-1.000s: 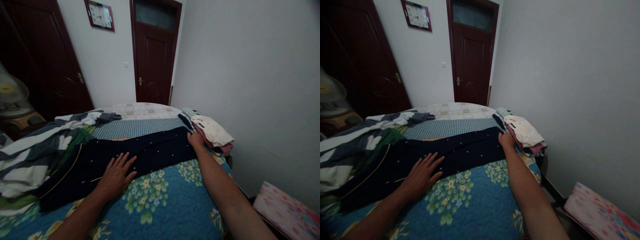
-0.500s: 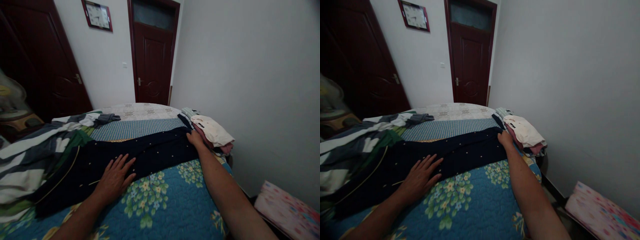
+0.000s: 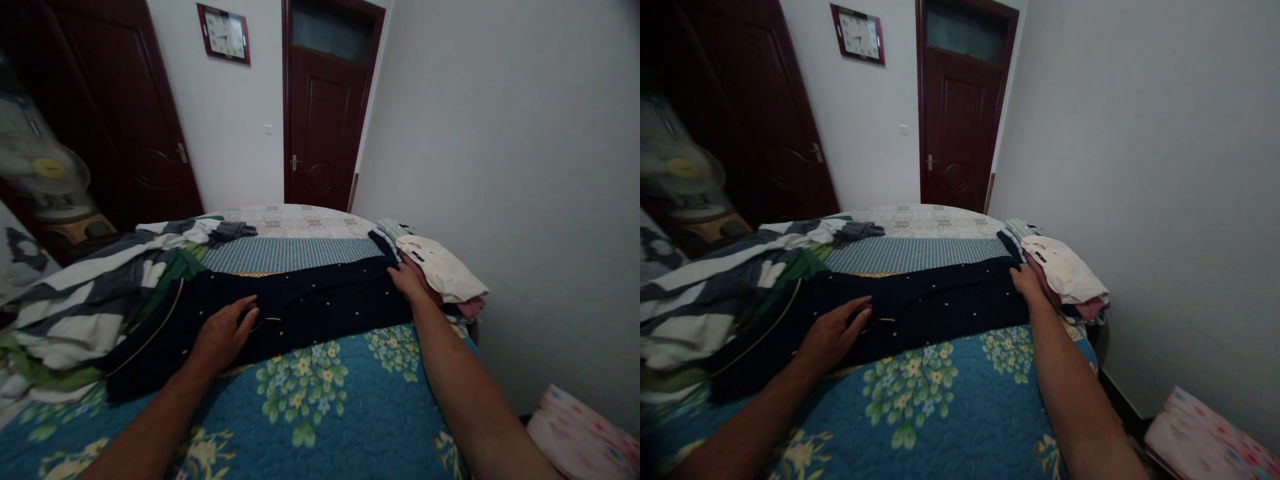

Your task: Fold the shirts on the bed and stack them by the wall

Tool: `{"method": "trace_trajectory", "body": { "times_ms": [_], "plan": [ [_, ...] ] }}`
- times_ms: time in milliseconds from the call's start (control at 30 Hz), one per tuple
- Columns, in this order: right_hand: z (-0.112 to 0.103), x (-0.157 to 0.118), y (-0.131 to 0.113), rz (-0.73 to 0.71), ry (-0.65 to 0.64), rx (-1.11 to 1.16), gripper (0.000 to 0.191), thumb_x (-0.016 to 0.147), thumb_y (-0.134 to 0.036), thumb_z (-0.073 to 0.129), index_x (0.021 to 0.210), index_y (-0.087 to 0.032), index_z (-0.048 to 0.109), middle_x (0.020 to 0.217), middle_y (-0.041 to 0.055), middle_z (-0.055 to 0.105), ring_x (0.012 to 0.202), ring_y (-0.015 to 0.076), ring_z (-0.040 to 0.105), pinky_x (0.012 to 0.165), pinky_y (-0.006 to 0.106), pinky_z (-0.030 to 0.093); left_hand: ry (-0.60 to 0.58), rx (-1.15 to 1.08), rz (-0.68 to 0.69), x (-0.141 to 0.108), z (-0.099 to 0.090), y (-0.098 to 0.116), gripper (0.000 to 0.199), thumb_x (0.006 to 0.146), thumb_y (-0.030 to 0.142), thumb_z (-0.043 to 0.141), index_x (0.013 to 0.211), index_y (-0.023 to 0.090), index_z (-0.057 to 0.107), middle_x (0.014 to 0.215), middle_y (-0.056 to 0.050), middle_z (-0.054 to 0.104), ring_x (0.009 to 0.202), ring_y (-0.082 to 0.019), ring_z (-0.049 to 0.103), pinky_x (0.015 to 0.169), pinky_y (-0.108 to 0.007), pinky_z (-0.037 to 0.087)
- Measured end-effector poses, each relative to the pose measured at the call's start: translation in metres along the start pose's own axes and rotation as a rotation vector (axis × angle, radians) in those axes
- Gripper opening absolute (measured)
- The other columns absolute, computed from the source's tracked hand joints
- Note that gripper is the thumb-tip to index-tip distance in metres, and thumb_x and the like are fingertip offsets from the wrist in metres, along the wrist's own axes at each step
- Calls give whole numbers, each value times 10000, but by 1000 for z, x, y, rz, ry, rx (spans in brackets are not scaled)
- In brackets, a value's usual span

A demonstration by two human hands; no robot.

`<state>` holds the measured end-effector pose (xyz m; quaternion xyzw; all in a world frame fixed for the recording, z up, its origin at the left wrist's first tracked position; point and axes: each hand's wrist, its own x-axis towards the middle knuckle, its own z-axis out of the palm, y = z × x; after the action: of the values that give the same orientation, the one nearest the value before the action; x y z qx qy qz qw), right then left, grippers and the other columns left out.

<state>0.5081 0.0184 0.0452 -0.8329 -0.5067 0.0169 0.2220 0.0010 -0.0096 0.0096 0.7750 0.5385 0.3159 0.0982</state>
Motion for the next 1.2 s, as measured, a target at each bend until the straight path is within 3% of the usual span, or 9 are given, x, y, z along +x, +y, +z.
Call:
{"method": "trace_trajectory", "body": {
  "times_ms": [167,333,467,567,700,900,967,1100,1200],
  "plan": [
    [-13,-13,-42,-47,34,-20,495,1069,-383,463,1431,-112,662,1385,204,733,1301,305,681,1095,334,484,30,-13,38,-1,3,2,502,1036,489,463,1323,208,765,1294,-103,816,1194,-280,768,1127,-443,575],
    [-16,-48,-122,-240,-10,-35,419,1069,-367,527,1406,-144,637,1347,192,747,1254,325,699,1060,360,486,30,-22,46,-3,3,3,470,1026,456,474,1303,219,769,1268,-101,821,1193,-280,758,1110,-454,580],
    [12,-87,-186,-425,-206,-16,346,1046,-312,577,1336,-144,664,1280,188,767,1201,317,727,1011,357,498,20,-8,34,-3,3,-1,464,1028,425,484,1339,211,754,1234,-109,821,1165,-279,760,1088,-443,581],
    [44,-115,-215,-499,-337,-9,277,1022,-283,605,1251,-155,693,1234,169,782,1166,298,741,979,343,507,7,-5,40,-4,3,-3,469,1031,407,493,1363,191,744,1232,-123,815,1177,-284,752,1096,-447,571],
    [70,-130,-222,-458,-323,15,307,990,-309,644,1253,-158,688,1215,173,784,1140,306,742,965,359,522,-6,-10,54,-5,4,-4,450,1024,397,511,1339,188,756,1249,-123,810,1201,-290,739,1106,-461,565],
    [67,-124,-218,-387,-216,272,220,1031,-335,612,1163,-191,714,1138,118,797,1107,268,743,954,322,522,-15,-9,48,-3,5,-4,435,1015,408,519,1301,201,773,1255,-114,813,1220,-287,730,1119,-461,559],
    [70,-130,-220,-431,-259,394,240,1023,-361,653,1190,-205,726,1096,86,803,1053,246,751,940,315,535,-15,-18,49,-3,5,-4,444,1014,414,519,1309,194,768,1260,-121,811,1213,-291,731,1117,-469,559],
    [69,-135,-220,-704,-366,665,231,990,-239,639,1184,-218,762,1095,46,814,991,197,764,941,304,560,-21,-28,45,-2,4,-4,458,1011,428,525,1323,188,760,1263,-136,808,1209,-306,733,1115,-492,557],
    [49,-114,-204,-640,-187,783,313,1020,-198,493,1170,-219,767,1073,39,808,902,171,762,900,300,579,-13,-35,42,-3,4,-5,458,1008,435,534,1316,183,760,1244,-139,809,1195,-313,738,1102,-494,562]
  ]
}}
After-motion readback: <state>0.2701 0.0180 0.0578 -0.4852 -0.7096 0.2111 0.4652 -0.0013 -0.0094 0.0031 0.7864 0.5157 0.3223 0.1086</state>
